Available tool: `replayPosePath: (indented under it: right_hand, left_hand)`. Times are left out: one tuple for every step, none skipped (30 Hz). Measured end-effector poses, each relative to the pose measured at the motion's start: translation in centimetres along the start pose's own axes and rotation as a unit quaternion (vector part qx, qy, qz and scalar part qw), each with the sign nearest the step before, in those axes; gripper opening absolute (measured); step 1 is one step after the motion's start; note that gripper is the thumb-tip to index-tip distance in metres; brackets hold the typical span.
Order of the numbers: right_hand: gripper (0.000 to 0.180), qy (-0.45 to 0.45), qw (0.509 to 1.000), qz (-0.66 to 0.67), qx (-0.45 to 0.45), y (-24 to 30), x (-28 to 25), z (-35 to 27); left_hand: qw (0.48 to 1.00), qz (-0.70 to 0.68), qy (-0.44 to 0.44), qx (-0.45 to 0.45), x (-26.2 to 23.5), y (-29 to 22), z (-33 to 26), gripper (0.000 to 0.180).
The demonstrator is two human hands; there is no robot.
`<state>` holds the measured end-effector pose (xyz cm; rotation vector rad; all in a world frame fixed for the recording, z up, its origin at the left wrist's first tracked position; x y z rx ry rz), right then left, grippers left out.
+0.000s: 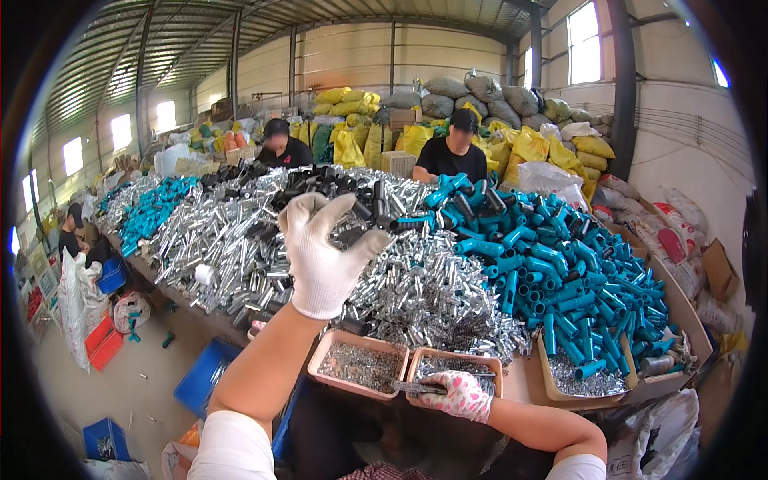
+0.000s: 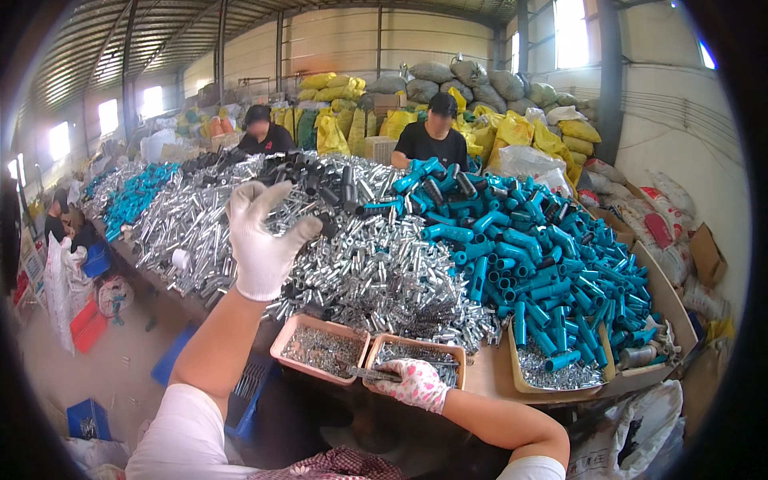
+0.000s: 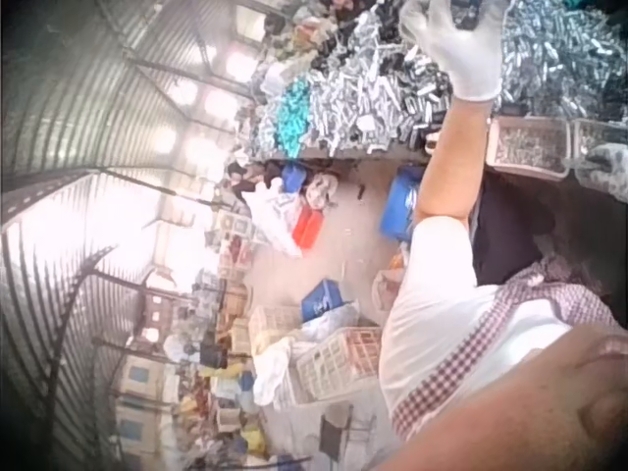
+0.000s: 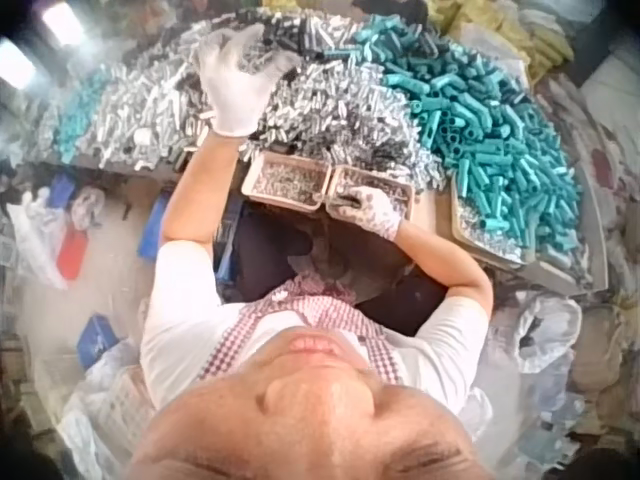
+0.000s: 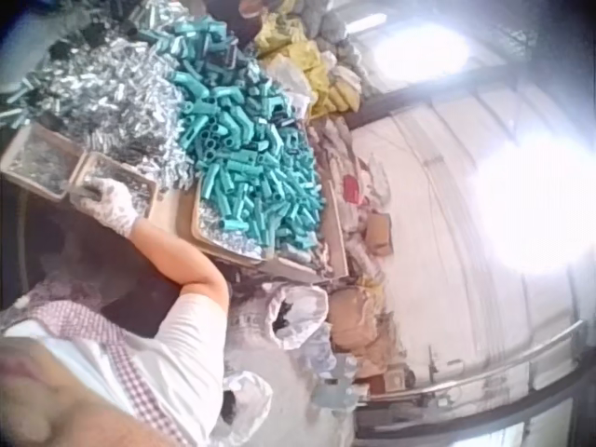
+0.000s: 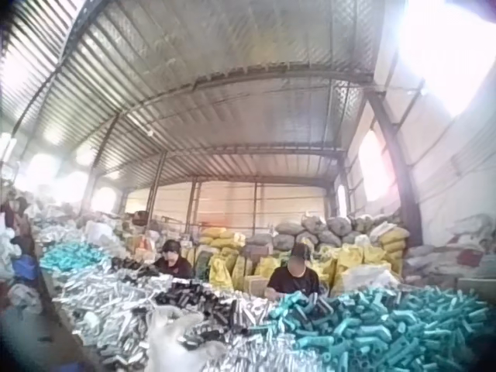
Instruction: The person assembles tools by fitting metal tubes and fasteners into plastic handles by hand and placing the completed tools into a basket.
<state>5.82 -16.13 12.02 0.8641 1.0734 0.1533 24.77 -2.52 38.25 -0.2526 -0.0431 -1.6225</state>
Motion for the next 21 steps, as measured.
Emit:
replayPosePath:
  right_hand:
    - [0.042,0.003,1.0,0.019,0.005,0.4,-0.2,0.1]
    - [0.04,0.005,1.0,0.009,0.007,1.0,-0.2,-0.2]
    - [0.04,0.006,1.0,0.006,0.004,0.8,-0.2,-0.1]
    - [0.039,0.01,1.0,0.021,0.013,0.3,0.1,-0.3]
    - [0.039,0.014,0.999,0.037,0.023,0.0,0.2,-0.3]
    - [0.039,-0.01,1.0,0.003,-0.01,0.7,-0.3,-0.3]
    - [0.039,-0.008,1.0,0.003,-0.006,0.8,-0.3,-0.2]
    - [0.039,-0.004,1.0,0.006,0.001,0.8,-0.2,-0.2]
    - [0.039,-0.002,1.0,0.009,0.006,0.8,-0.2,-0.2]
    - [0.039,-0.001,1.0,0.011,0.011,0.9,-0.3,-0.1]
    - [0.039,-0.002,1.0,0.011,0.014,1.2,-0.5,0.1]
    - [0.039,0.001,1.0,-0.005,0.013,1.5,-0.6,0.2]
    - [0.038,0.003,1.0,-0.022,0.013,1.5,-0.6,0.0]
    - [0.039,-0.008,1.0,0.005,-0.005,0.8,-0.4,0.3]
    - [0.039,-0.011,1.0,0.005,-0.001,0.7,-0.5,0.2]
    - [0.04,-0.01,1.0,0.001,0.001,0.8,-0.6,0.2]
    - [0.041,-0.01,1.0,-0.003,0.002,0.9,-0.7,0.2]
    - [0.042,0.004,1.0,-0.002,0.01,0.7,-0.5,0.4]
    - [0.044,0.017,1.0,-0.002,0.018,0.4,-0.2,0.4]
    - [0.046,0.012,1.0,-0.017,0.001,0.2,-0.1,0.4]
    - [0.048,0.005,0.999,-0.032,-0.012,-0.1,0.0,0.2]
  left_hand:
    - [0.999,-0.03,-0.018,-0.02,-0.2,-0.1,0.4,0.062]
    - [0.999,-0.042,-0.029,-0.012,-0.6,-0.7,0.8,0.05]
    - [0.999,-0.04,-0.033,-0.013,-0.6,-0.8,1.2,0.05]
    - [0.997,-0.06,-0.05,0.01,-0.8,-1.2,1.7,0.045]
    - [0.994,-0.081,-0.066,0.033,-1.1,-1.7,2.2,0.04]
    - [0.993,-0.067,-0.082,0.044,-1.5,-2.4,2.8,0.034]
    - [0.993,-0.064,-0.088,0.037,-1.7,-2.7,3.2,0.033]
    - [0.993,-0.067,-0.086,0.035,-1.9,-2.8,3.3,0.034]
    - [0.993,-0.072,-0.085,0.035,-2.2,-2.8,3.4,0.034]
    - [0.993,-0.074,-0.084,0.034,-2.3,-2.7,3.3,0.034]
    - [0.993,-0.069,-0.08,0.048,-2.4,-2.7,3.2,0.034]
    - [0.993,-0.066,-0.075,0.062,-2.4,-2.8,2.9,0.035]
    - [0.993,-0.069,-0.073,0.06,-2.4,-2.8,2.7,0.035]
    - [0.995,-0.054,-0.072,0.053,-2.3,-2.6,2.5,0.036]
    - [0.996,-0.04,-0.071,0.046,-2.0,-2.4,2.2,0.036]
    - [0.996,-0.037,-0.061,0.043,-1.8,-2.2,2.0,0.04]
    - [0.996,-0.041,-0.061,0.043,-1.8,-2.0,1.7,0.04]
    - [0.996,-0.033,-0.067,0.048,-1.7,-1.8,1.6,0.042]
    - [0.996,-0.024,-0.073,0.053,-1.8,-1.8,1.5,0.043]
    - [0.996,-0.009,-0.064,0.055,-1.9,-1.8,1.3,0.046]
    - [0.998,-0.031,-0.053,0.021,-1.7,-1.3,0.7,0.045]
Point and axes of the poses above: each hand's wrist, its own z-axis towards the middle knuckle, its own x-axis out of the palm, y = z × x, the point moved 7 cm from there along z, towards the middle knuckle, and after that the axes turned 12 degrees about -y, right-handed, at the moved point
